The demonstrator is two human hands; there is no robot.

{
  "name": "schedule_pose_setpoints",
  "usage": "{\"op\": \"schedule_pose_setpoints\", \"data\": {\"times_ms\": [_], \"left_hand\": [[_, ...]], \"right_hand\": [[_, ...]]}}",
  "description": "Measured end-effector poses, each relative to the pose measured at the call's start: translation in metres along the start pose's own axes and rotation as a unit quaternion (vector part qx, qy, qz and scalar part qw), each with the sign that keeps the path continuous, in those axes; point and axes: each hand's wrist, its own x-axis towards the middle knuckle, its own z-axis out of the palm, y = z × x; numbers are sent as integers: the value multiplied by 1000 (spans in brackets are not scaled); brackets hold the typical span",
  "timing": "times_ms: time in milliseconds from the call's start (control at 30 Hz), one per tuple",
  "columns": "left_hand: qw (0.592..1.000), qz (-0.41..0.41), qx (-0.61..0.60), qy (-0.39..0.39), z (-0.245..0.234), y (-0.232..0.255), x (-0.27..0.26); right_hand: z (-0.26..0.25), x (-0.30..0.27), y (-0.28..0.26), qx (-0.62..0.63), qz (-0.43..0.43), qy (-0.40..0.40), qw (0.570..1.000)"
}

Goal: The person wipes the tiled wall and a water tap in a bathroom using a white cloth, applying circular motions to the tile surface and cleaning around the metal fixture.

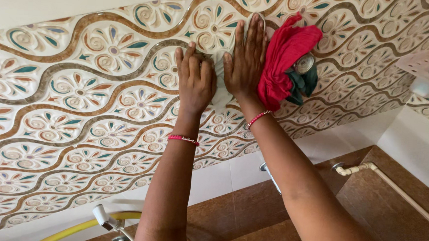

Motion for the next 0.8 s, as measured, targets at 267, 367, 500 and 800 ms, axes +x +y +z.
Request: {"op": "schedule_pose_setpoints", "data": {"times_ms": [267, 367, 500, 800], "left_hand": [[994, -68, -70, -46, -29, 23, -23], [994, -75, -54, -61, -45, 32, -21], [992, -88, -58, -71, -56, 47, -4], [964, -160, -86, -196, 37, 99, 48]], "right_hand": [[2, -33, -1, 26, -26, -15, 999], [1, -37, 6, 18, -57, -16, 998], [8, -40, 14, -13, -65, -28, 997], [13, -28, 0, -41, 50, -148, 987]]}}
